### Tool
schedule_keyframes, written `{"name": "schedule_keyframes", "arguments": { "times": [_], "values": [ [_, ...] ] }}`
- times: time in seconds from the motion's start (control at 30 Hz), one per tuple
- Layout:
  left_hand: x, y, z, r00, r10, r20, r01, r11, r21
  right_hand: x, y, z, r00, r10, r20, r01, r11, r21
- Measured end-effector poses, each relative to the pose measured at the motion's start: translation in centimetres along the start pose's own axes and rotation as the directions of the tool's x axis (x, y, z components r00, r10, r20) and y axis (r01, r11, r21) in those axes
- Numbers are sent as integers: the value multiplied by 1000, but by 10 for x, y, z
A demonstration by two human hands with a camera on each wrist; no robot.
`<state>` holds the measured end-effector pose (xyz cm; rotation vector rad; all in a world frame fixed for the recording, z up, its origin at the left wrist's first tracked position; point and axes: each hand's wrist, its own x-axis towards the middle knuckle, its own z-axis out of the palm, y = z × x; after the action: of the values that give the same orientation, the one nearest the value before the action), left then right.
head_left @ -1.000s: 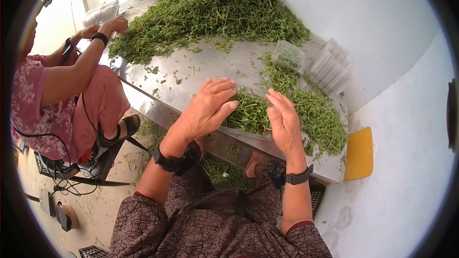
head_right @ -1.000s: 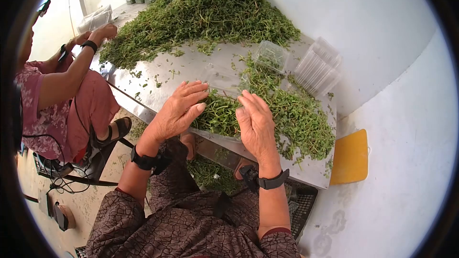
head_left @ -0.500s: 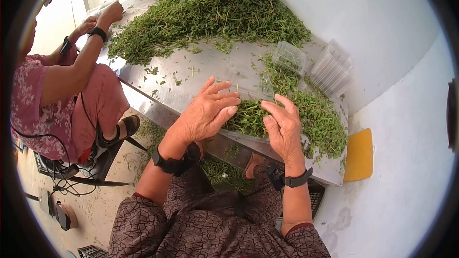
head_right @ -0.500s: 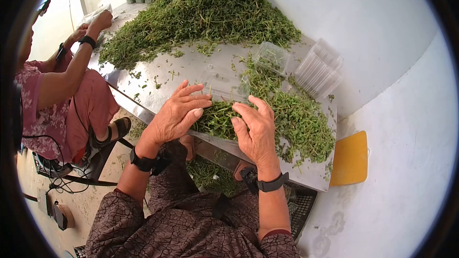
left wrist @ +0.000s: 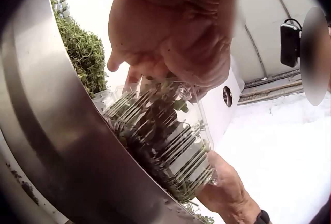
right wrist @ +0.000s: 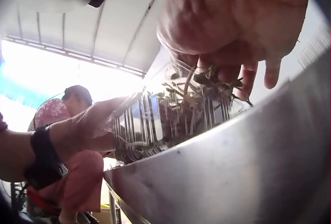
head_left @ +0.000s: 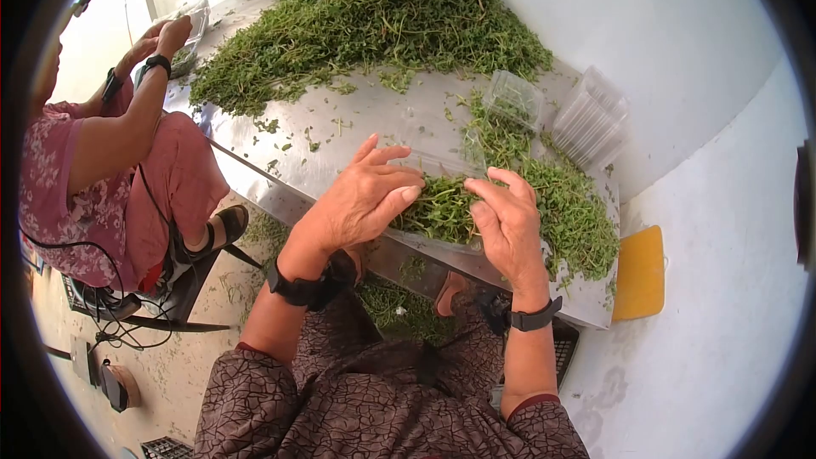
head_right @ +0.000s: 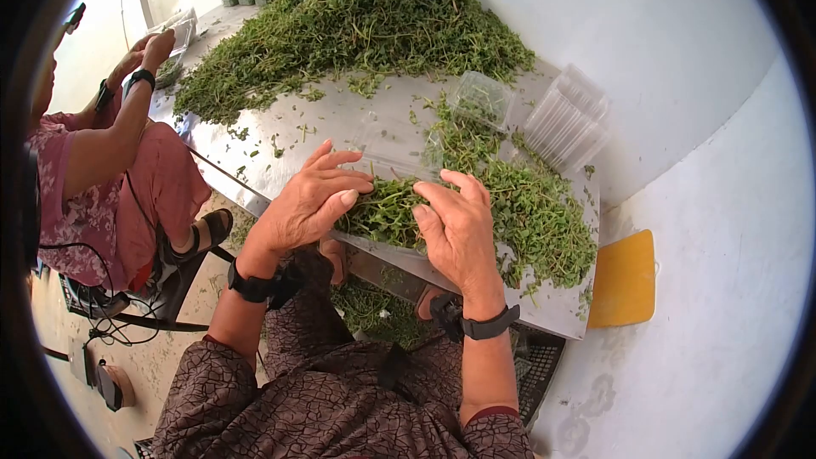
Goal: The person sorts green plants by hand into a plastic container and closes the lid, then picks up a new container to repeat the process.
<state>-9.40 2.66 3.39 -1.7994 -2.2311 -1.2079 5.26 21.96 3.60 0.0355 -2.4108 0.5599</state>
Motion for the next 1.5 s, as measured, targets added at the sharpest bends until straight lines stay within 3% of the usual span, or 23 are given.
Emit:
{"name": "schedule_keyframes", "arguments": {
  "times": [0.17, 0.3, 0.47, 0.7, 0.77, 0.87, 1.1, 1.5],
  "values": [
    [-6, -3, -1, 995, 19, -95, -19, 1000, 0, 1, 0, -7, 993, 110, -45, -106, 990, 95],
    [-9, -4, 0, 995, 20, -99, -17, 999, 37, 2, 2, -5, 991, 113, -76, -111, 993, 25],
    [-13, -3, 8, 996, 42, -75, -42, 999, 8, 8, 2, 3, 974, 226, 17, -227, 970, 82],
    [-14, -1, 9, 999, 24, -29, -24, 999, 25, 20, 2, 6, 976, 193, 104, -208, 965, 161],
    [-14, -3, 11, 999, 33, -31, -31, 999, 43, 20, 3, 6, 988, 69, 141, -83, 992, 97],
    [-15, -2, 11, 999, 30, -39, -28, 999, 35, 18, 3, 5, 984, 35, 176, -47, 996, 70],
    [-14, -3, 13, 999, 27, -44, -25, 998, 56, 16, -4, 4, 988, 27, 152, -39, 997, 73],
    [-8, -2, 8, 971, 54, -233, -54, 999, 7, 12, 2, 8, 986, 39, 163, -58, 992, 110]
  ]
}}
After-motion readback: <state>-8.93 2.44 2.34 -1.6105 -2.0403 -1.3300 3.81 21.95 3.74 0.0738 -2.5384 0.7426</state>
